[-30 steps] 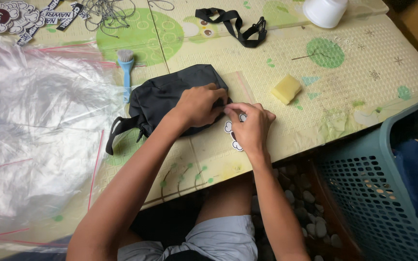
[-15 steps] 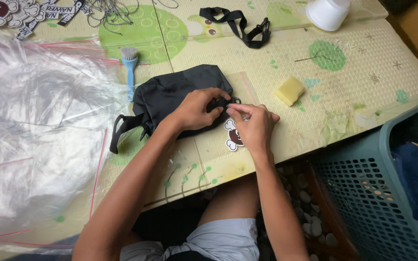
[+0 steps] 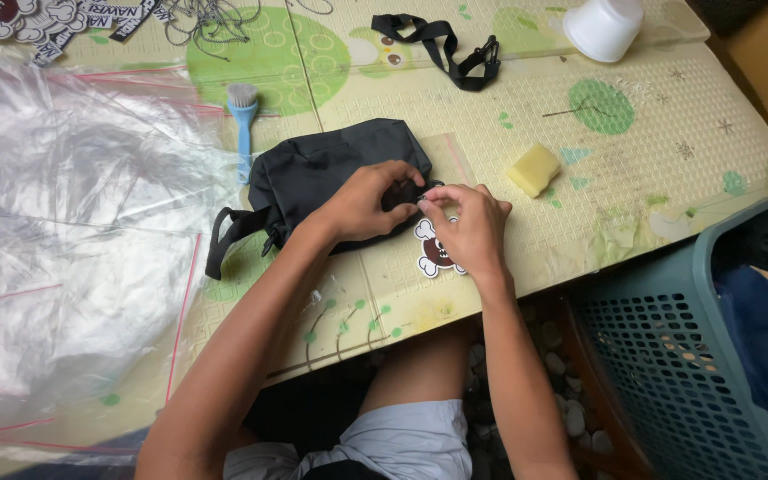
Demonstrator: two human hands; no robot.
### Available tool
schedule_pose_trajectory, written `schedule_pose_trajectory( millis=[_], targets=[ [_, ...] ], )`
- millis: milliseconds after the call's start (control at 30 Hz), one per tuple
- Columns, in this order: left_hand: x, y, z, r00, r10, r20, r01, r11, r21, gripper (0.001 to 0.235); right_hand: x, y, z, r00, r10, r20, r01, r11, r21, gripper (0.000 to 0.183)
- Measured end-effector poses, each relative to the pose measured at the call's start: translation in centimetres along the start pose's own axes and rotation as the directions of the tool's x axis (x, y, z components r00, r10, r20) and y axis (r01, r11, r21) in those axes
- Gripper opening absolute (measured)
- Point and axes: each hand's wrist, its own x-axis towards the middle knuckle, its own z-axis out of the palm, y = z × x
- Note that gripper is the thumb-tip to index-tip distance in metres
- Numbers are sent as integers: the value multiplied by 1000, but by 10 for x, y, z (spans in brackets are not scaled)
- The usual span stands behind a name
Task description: The person cleans a black shoulder bag with a brush and a sponge, then wipes a plastic bag on the table. They then attach a small skull-and-crossbones sticker to the bag using a metal ring.
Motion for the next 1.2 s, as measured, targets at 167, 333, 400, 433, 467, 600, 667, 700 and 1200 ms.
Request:
schedule_pose_trajectory(
  millis=[167, 333, 400, 433, 467, 600, 667, 700, 1200],
  targets=[
    [0, -6, -1, 999, -23, 31, 23, 1000, -5, 49, -1, 10, 6, 984, -85, -156, 82, 996, -26, 6],
    [4, 10, -9, 997, -34, 73, 30, 998, 61, 53, -4, 11, 12, 957, -120, -264, 109, 993, -53, 7],
    [11, 14, -10, 995, -31, 98, 22, 995, 93, 54, -5, 11, 15, 947, -132, -292, 119, 991, -62, 8],
    [16, 13, -8, 992, -32, 124, 6, 980, 199, 50, -6, 13, 16, 942, -142, -305, 134, 990, -47, 7],
    [22, 11, -5, 988, -35, 149, -12, 953, 302, 46, -6, 14, 17, 936, -151, -318, 149, 988, -31, 7],
    [38, -5, 12, 991, -48, 122, -8, 906, 424, 24, -8, 17, 20, 936, -135, -324, 131, 991, -33, 9],
    [37, -10, 20, 997, 50, 65, -79, 816, 573, 14, -9, 19, 24, 934, -105, -341, 117, 993, 14, 8],
    [35, -10, 21, 996, 51, 66, -80, 814, 575, 14, -9, 20, 25, 933, -104, -343, 116, 993, 15, 8],
    [8, 5, 13, 991, 104, -81, -73, 945, 319, 17, -5, 36, 33, 922, -60, -381, 142, 971, 191, 11]
  ],
)
